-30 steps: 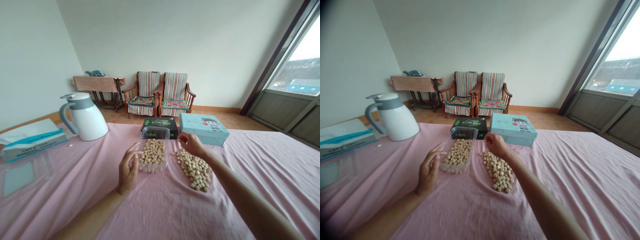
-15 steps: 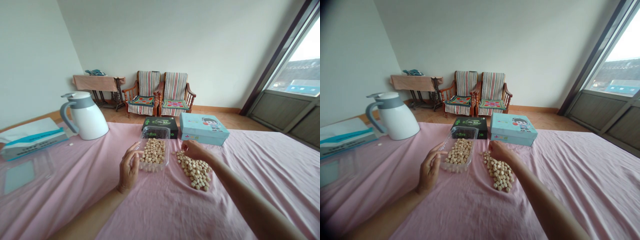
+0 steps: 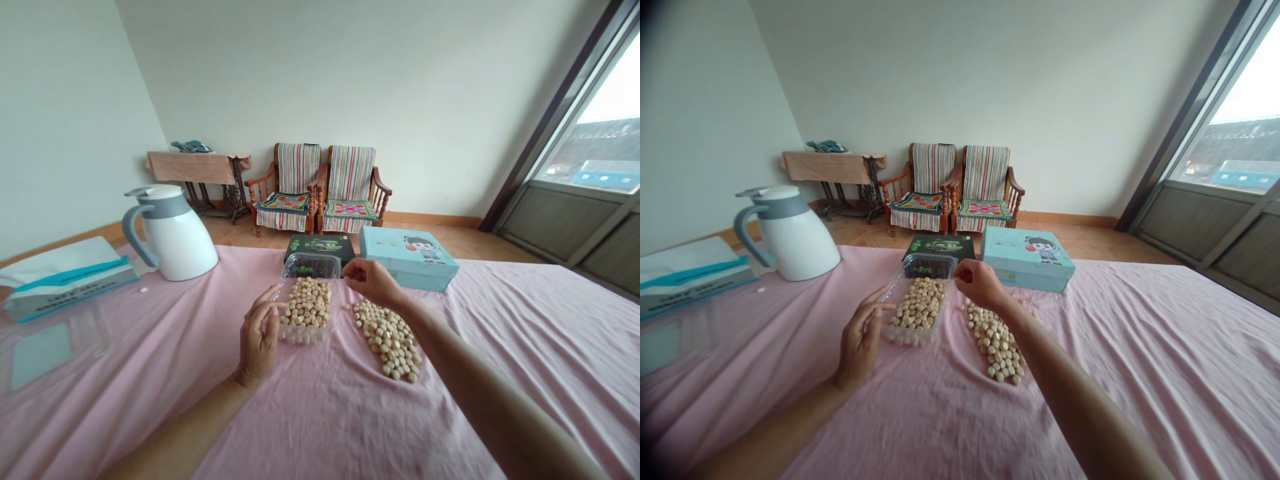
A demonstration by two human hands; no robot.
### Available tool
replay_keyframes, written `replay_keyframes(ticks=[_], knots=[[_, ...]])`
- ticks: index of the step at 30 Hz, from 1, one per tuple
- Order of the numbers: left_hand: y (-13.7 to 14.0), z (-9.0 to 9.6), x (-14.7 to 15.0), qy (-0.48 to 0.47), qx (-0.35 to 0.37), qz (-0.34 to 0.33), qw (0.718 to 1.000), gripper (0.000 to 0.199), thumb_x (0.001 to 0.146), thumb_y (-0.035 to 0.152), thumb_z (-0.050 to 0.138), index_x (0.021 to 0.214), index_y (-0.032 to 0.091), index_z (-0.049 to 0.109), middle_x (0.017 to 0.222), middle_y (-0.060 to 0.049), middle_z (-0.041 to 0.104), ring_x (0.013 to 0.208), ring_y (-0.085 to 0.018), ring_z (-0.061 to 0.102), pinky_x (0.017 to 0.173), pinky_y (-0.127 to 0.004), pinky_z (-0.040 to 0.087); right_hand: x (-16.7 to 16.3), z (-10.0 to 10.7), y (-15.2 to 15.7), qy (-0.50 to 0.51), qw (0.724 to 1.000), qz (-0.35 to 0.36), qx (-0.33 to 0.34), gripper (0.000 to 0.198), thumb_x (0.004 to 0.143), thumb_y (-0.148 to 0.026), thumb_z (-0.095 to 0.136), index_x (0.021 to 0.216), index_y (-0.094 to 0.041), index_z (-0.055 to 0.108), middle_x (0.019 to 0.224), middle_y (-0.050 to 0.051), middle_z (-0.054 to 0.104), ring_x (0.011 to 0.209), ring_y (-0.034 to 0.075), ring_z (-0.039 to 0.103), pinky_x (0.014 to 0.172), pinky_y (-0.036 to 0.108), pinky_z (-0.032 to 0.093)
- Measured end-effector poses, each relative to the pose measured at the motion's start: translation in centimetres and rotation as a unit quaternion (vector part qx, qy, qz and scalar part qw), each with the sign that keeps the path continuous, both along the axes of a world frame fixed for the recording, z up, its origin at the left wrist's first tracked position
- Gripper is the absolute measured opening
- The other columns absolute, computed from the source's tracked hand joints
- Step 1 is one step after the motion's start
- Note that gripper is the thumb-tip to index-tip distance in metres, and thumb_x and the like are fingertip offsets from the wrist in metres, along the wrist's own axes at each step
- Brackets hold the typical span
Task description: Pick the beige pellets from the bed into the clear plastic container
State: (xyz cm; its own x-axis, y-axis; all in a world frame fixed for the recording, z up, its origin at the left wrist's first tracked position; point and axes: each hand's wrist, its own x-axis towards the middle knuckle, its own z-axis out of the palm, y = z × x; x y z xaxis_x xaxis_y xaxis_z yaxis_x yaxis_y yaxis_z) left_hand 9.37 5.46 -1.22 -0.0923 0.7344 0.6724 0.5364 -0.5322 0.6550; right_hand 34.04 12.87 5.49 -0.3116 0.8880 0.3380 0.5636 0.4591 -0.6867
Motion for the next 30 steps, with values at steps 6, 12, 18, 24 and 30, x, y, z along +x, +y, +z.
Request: replay_keyframes(ticks=[6, 12, 18, 24, 30], knots=[[0.0, 0.0, 0.0, 0.002, 0.002, 0.001, 1.0, 0.031, 0.092, 0.034, 0.036, 0.094, 0.017, 0.062, 0.128, -0.01, 0.053, 0.122, -0.023, 0.047, 0.101, -0.038, 0.039, 0.2, -0.3, 0.3, -0.038, 0.998, -0.042, 0.017, 0.019, 0.07, -0.012, 0.053, 0.083, -0.017, 0.065, 0.076, 0.002, 0.067, 0.067, 0.012, 0.058, 0.061, 0.021, 0.041], [0.0, 0.1, 0.0, 0.003, 0.008, -0.001, 1.0, 0.03, 0.092, 0.033, 0.037, 0.093, 0.018, 0.063, 0.127, -0.01, 0.054, 0.122, -0.024, 0.047, 0.101, -0.039, 0.04, 2.5, -3.9, -0.5, -0.263, 0.963, -0.052, -0.025, 0.017, 0.063, -0.007, 0.052, 0.071, -0.014, 0.064, 0.071, 0.005, 0.065, 0.065, 0.014, 0.054, 0.056, 0.022, 0.033], [0.1, 0.1, 0.0, 0.002, 0.006, -0.001, 1.0, 0.032, 0.092, 0.035, 0.036, 0.092, 0.017, 0.063, 0.127, -0.011, 0.054, 0.123, -0.024, 0.046, 0.1, -0.039, 0.041, 2.6, -4.2, -0.8, -0.264, 0.962, -0.063, -0.035, 0.02, 0.062, -0.004, 0.048, 0.068, -0.015, 0.064, 0.07, 0.004, 0.065, 0.065, 0.013, 0.053, 0.057, 0.022, 0.032], [0.1, 0.1, 0.0, 0.006, 0.006, 0.005, 1.0, 0.031, 0.092, 0.034, 0.037, 0.092, 0.018, 0.063, 0.127, -0.01, 0.054, 0.122, -0.023, 0.048, 0.102, -0.038, 0.039, 0.8, -0.4, -0.8, -0.121, 0.989, -0.077, 0.022, 0.017, 0.064, -0.01, 0.051, 0.073, -0.017, 0.064, 0.065, 0.0, 0.062, 0.06, 0.011, 0.053, 0.056, 0.02, 0.036], [0.0, 0.1, 0.0, 0.008, 0.004, 0.006, 1.0, 0.031, 0.092, 0.033, 0.036, 0.092, 0.017, 0.062, 0.127, -0.01, 0.054, 0.122, -0.023, 0.047, 0.102, -0.038, 0.039, -1.2, 0.6, 0.4, 0.056, 0.998, -0.034, 0.023, 0.023, 0.071, -0.017, 0.052, 0.092, -0.017, 0.064, 0.081, 0.002, 0.068, 0.067, 0.011, 0.058, 0.062, 0.021, 0.043]])
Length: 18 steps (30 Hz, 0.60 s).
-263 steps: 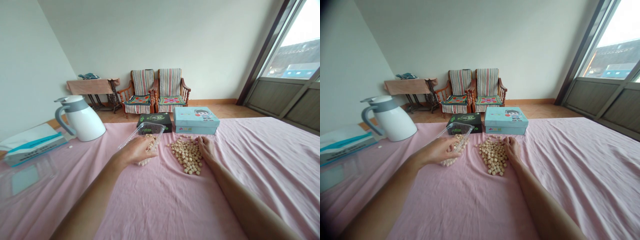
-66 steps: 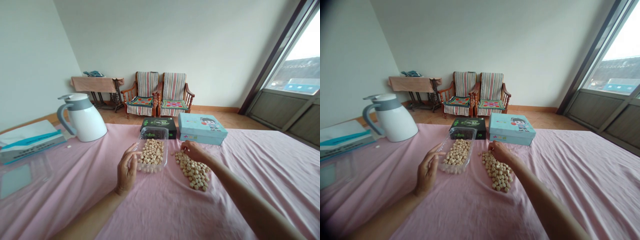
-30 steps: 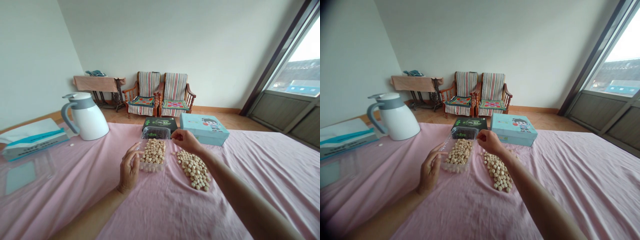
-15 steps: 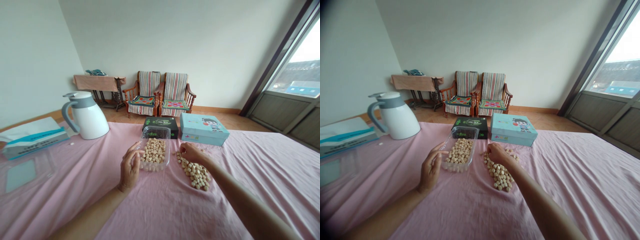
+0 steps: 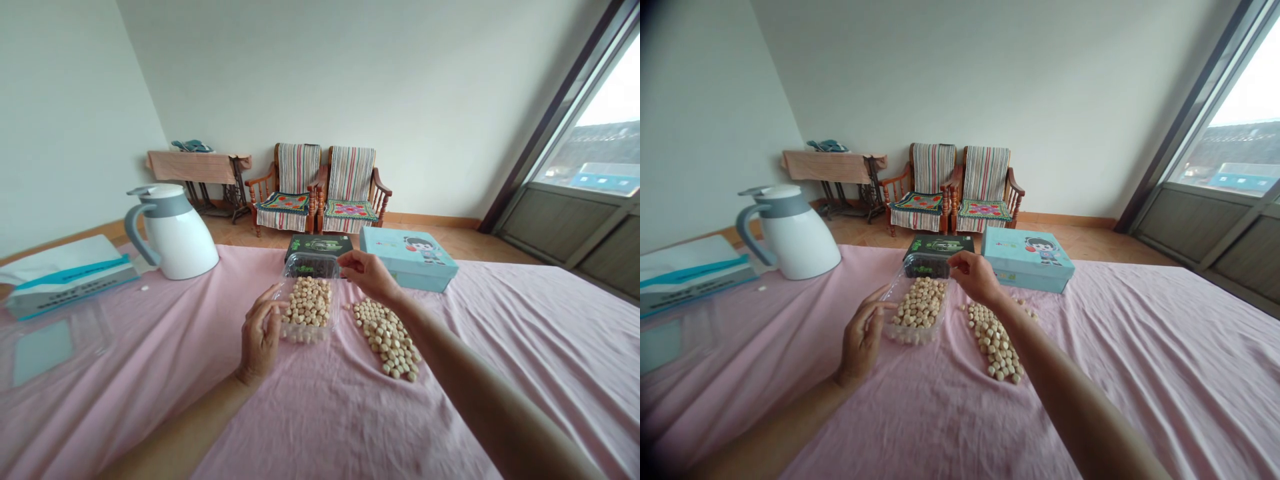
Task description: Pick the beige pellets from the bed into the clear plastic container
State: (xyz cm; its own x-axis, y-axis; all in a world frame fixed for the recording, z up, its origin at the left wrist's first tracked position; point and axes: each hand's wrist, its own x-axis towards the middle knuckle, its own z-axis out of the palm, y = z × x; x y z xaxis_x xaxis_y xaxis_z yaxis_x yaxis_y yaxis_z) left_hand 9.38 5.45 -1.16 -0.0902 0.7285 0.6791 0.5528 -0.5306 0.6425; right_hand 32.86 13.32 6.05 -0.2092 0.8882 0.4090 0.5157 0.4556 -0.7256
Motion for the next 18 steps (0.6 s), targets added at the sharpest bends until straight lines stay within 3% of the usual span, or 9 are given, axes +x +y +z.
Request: replay_keyframes(ticks=[4, 8, 12, 15, 18], knots=[[0.0, 0.0, 0.0, -0.003, 0.002, -0.006, 1.0, 0.03, 0.092, 0.033, 0.036, 0.092, 0.017, 0.062, 0.127, -0.01, 0.054, 0.122, -0.023, 0.047, 0.101, -0.037, 0.039, 0.8, -1.6, 0.5, -0.116, 0.99, -0.074, -0.001, 0.022, 0.069, -0.011, 0.049, 0.081, -0.017, 0.066, 0.076, 0.003, 0.068, 0.071, 0.014, 0.059, 0.067, 0.023, 0.042], [0.0, 0.0, 0.0, -0.008, 0.008, -0.008, 1.0, 0.03, 0.092, 0.032, 0.037, 0.09, 0.017, 0.062, 0.126, -0.01, 0.054, 0.122, -0.023, 0.047, 0.1, -0.035, 0.04, 1.1, -4.9, 0.3, -0.268, 0.962, -0.03, -0.033, 0.023, 0.065, -0.01, 0.052, 0.08, -0.016, 0.068, 0.082, 0.007, 0.068, 0.079, 0.017, 0.06, 0.071, 0.025, 0.041], [0.0, 0.0, 0.1, -0.012, 0.009, -0.011, 1.0, 0.028, 0.092, 0.031, 0.038, 0.091, 0.017, 0.062, 0.127, -0.01, 0.054, 0.123, -0.023, 0.046, 0.101, -0.036, 0.039, 0.7, -7.0, -0.1, -0.319, 0.947, -0.032, -0.032, 0.023, 0.067, -0.012, 0.051, 0.08, -0.018, 0.069, 0.086, 0.007, 0.068, 0.086, 0.019, 0.058, 0.077, 0.028, 0.039], [0.1, -0.1, 0.1, -0.015, 0.01, -0.013, 1.0, 0.028, 0.093, 0.031, 0.038, 0.091, 0.017, 0.062, 0.128, -0.01, 0.054, 0.123, -0.022, 0.046, 0.102, -0.036, 0.038, 0.8, -6.3, -0.2, -0.288, 0.955, -0.064, -0.016, 0.023, 0.066, -0.01, 0.049, 0.078, -0.017, 0.068, 0.084, 0.006, 0.067, 0.082, 0.017, 0.058, 0.074, 0.027, 0.039], [0.1, -0.2, 0.1, -0.014, 0.01, -0.013, 1.0, 0.028, 0.093, 0.03, 0.037, 0.091, 0.017, 0.062, 0.128, -0.009, 0.053, 0.123, -0.022, 0.046, 0.102, -0.036, 0.038, 0.8, -4.3, 0.0, -0.19, 0.975, -0.115, 0.025, 0.021, 0.068, -0.01, 0.047, 0.078, -0.015, 0.066, 0.079, 0.006, 0.065, 0.071, 0.014, 0.057, 0.067, 0.023, 0.041]])
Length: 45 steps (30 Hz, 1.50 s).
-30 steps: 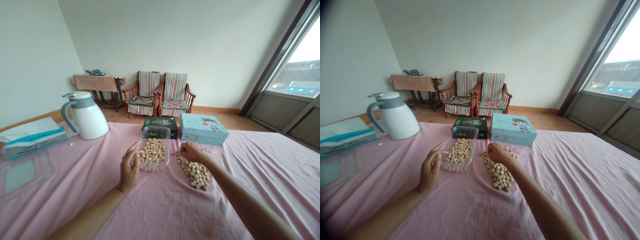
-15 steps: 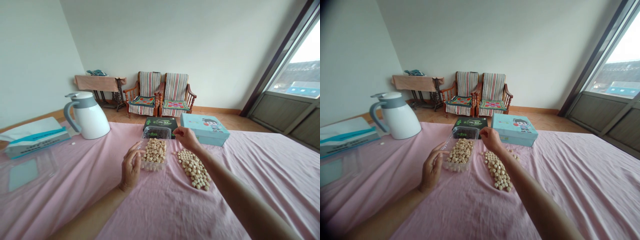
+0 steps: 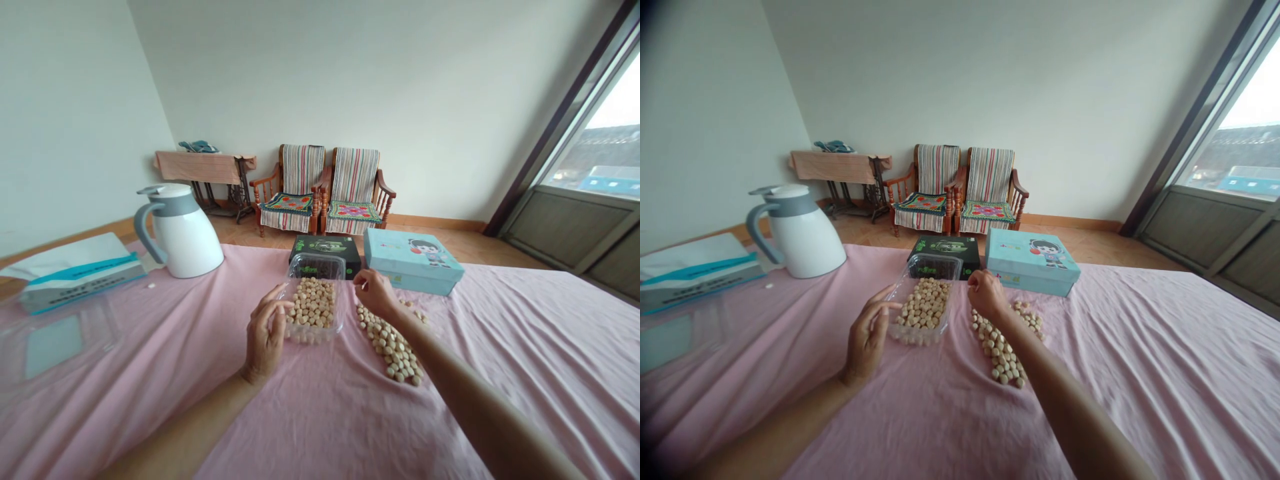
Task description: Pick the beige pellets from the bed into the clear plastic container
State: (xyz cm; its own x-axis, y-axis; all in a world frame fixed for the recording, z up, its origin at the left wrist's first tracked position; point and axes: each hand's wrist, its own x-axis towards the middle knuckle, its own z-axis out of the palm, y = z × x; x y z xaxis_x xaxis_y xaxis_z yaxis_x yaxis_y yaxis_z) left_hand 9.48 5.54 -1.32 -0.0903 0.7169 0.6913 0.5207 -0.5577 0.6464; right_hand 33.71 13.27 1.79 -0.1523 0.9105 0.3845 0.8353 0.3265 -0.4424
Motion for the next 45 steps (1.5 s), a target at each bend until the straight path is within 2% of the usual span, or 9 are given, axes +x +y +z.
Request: replay_keyframes(ticks=[7, 11, 15, 22, 29, 33, 37, 41, 45], knots=[[-0.1, 0.1, 0.0, 0.005, 0.001, 0.004, 1.0, 0.027, 0.093, 0.029, 0.038, 0.09, 0.017, 0.062, 0.127, -0.009, 0.054, 0.123, -0.022, 0.046, 0.102, -0.037, 0.038, -1.1, 3.0, 0.7, 0.185, 0.977, 0.107, -0.007, 0.026, 0.075, -0.022, 0.052, 0.097, -0.017, 0.063, 0.083, 0.002, 0.068, 0.067, 0.011, 0.059, 0.064, 0.021, 0.044], [0.0, 0.1, 0.0, 0.003, 0.0, 0.003, 1.0, 0.028, 0.092, 0.03, 0.038, 0.091, 0.017, 0.062, 0.128, -0.009, 0.054, 0.123, -0.023, 0.046, 0.102, -0.037, 0.038, -0.3, 2.1, 0.3, 0.032, 0.998, 0.042, -0.026, 0.022, 0.074, -0.014, 0.048, 0.085, -0.016, 0.067, 0.079, 0.005, 0.069, 0.073, 0.014, 0.062, 0.067, 0.022, 0.043], [0.0, 0.1, 0.0, -0.001, 0.0, 0.001, 1.0, 0.028, 0.092, 0.03, 0.038, 0.092, 0.017, 0.062, 0.128, -0.01, 0.054, 0.123, -0.023, 0.046, 0.102, -0.037, 0.039, 0.3, 0.3, -0.3, -0.192, 0.976, 0.006, -0.105, 0.021, 0.071, -0.012, 0.048, 0.074, -0.013, 0.069, 0.077, 0.013, 0.07, 0.076, 0.022, 0.065, 0.062, 0.026, 0.041], [-0.1, 0.1, -0.1, 0.001, -0.002, 0.0, 1.0, 0.028, 0.092, 0.03, 0.038, 0.092, 0.017, 0.062, 0.129, -0.01, 0.053, 0.124, -0.023, 0.045, 0.102, -0.037, 0.038, -0.5, -0.5, 0.1, -0.258, 0.955, -0.027, -0.142, 0.026, 0.065, -0.015, 0.054, 0.086, -0.015, 0.069, 0.087, 0.015, 0.07, 0.086, 0.029, 0.063, 0.063, 0.03, 0.042], [-0.1, 0.2, -0.1, 0.005, -0.001, 0.001, 1.0, 0.027, 0.093, 0.03, 0.038, 0.091, 0.018, 0.062, 0.126, -0.009, 0.055, 0.123, -0.022, 0.046, 0.101, -0.037, 0.038, 0.2, -0.7, 0.5, -0.129, 0.989, -0.024, -0.074, 0.018, 0.069, -0.011, 0.049, 0.077, -0.014, 0.064, 0.078, 0.009, 0.067, 0.075, 0.018, 0.061, 0.064, 0.025, 0.04], [0.0, 0.1, -0.1, 0.006, -0.002, 0.003, 1.0, 0.027, 0.093, 0.03, 0.037, 0.092, 0.018, 0.062, 0.129, -0.008, 0.053, 0.122, -0.022, 0.046, 0.101, -0.037, 0.038, -0.5, 1.3, 0.2, 0.038, 0.999, 0.0, 0.03, 0.013, 0.071, -0.015, 0.051, 0.078, -0.015, 0.062, 0.073, 0.004, 0.063, 0.069, 0.013, 0.057, 0.065, 0.022, 0.041], [0.0, 0.0, -0.1, 0.006, -0.006, 0.0, 1.0, 0.028, 0.093, 0.03, 0.037, 0.091, 0.017, 0.062, 0.128, -0.009, 0.053, 0.123, -0.022, 0.045, 0.102, -0.037, 0.037, -2.0, 3.6, -0.3, 0.153, 0.985, 0.078, 0.023, 0.016, 0.074, -0.023, 0.055, 0.087, -0.017, 0.063, 0.077, 0.002, 0.065, 0.063, 0.01, 0.056, 0.063, 0.021, 0.043], [0.0, 0.0, -0.1, 0.007, -0.009, 0.003, 1.0, 0.029, 0.093, 0.031, 0.037, 0.092, 0.017, 0.062, 0.128, -0.009, 0.053, 0.123, -0.022, 0.045, 0.103, -0.037, 0.038, -1.6, 4.0, -1.0, 0.124, 0.99, 0.065, 0.023, 0.017, 0.077, -0.021, 0.051, 0.086, -0.017, 0.065, 0.076, 0.002, 0.066, 0.065, 0.011, 0.057, 0.063, 0.021, 0.041], [0.0, 0.1, -0.1, 0.008, -0.01, 0.002, 1.0, 0.03, 0.093, 0.032, 0.036, 0.093, 0.017, 0.062, 0.128, -0.01, 0.053, 0.123, -0.023, 0.046, 0.101, -0.038, 0.039, -0.1, 2.8, -1.8, -0.043, 0.994, 0.087, -0.052, 0.022, 0.07, -0.007, 0.047, 0.075, -0.017, 0.066, 0.074, 0.003, 0.067, 0.069, 0.013, 0.057, 0.064, 0.021, 0.037]])
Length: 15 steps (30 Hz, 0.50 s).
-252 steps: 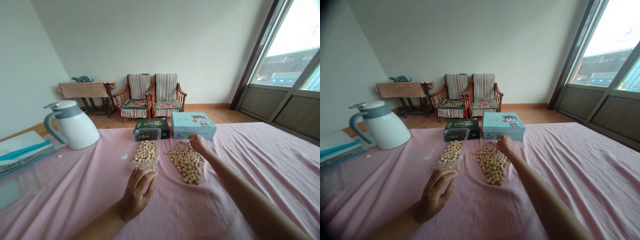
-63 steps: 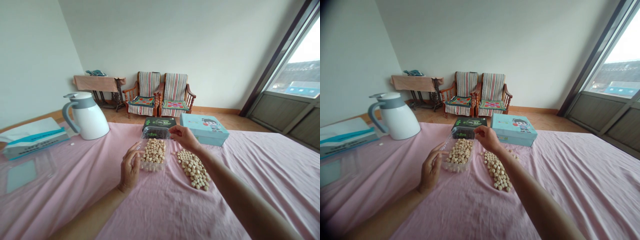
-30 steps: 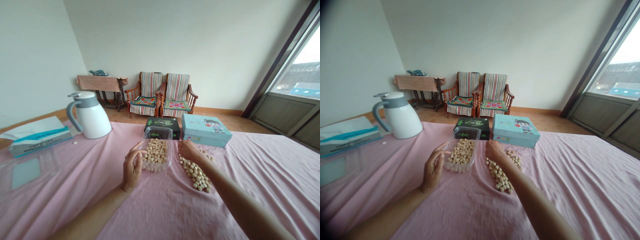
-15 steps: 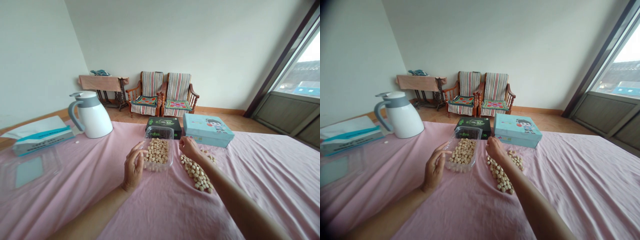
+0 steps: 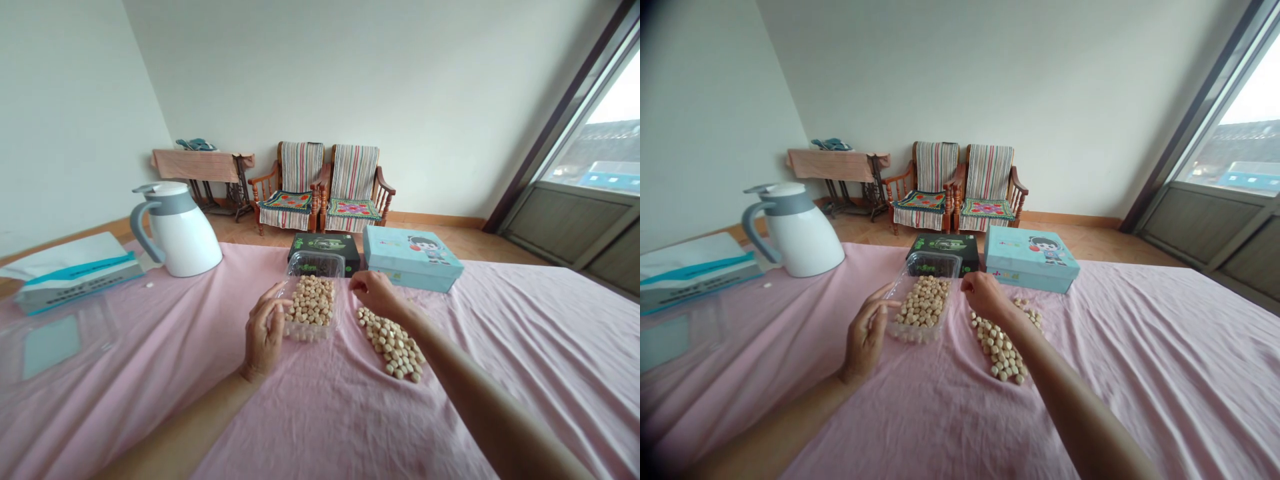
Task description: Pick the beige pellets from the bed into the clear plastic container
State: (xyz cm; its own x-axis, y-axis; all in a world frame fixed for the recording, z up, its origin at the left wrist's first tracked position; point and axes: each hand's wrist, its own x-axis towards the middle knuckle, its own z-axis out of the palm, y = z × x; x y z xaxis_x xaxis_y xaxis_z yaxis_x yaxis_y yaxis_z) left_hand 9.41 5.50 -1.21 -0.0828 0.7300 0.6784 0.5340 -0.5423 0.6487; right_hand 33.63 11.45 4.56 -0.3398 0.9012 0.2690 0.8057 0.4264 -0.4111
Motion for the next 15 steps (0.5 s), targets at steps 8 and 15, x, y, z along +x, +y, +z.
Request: replay_keyframes(ticks=[8, 15], knots=[[0.0, 0.1, 0.0, -0.006, 0.005, -0.007, 1.0, 0.029, 0.093, 0.031, 0.037, 0.093, 0.018, 0.062, 0.127, -0.011, 0.054, 0.123, -0.023, 0.046, 0.102, -0.039, 0.038, 0.4, -2.6, -1.1, -0.185, 0.978, 0.079, -0.051, 0.019, 0.073, -0.008, 0.048, 0.08, -0.013, 0.065, 0.085, 0.009, 0.066, 0.081, 0.016, 0.058, 0.07, 0.023, 0.037], [0.0, 0.1, 0.1, -0.002, 0.005, 0.0, 1.0, 0.029, 0.093, 0.031, 0.037, 0.092, 0.017, 0.062, 0.127, -0.01, 0.054, 0.123, -0.023, 0.047, 0.102, -0.038, 0.038, 0.8, -2.5, -0.6, -0.142, 0.989, 0.046, -0.021, 0.024, 0.07, -0.003, 0.044, 0.081, -0.014, 0.062, 0.085, 0.008, 0.063, 0.077, 0.014, 0.056, 0.066, 0.022, 0.036]])
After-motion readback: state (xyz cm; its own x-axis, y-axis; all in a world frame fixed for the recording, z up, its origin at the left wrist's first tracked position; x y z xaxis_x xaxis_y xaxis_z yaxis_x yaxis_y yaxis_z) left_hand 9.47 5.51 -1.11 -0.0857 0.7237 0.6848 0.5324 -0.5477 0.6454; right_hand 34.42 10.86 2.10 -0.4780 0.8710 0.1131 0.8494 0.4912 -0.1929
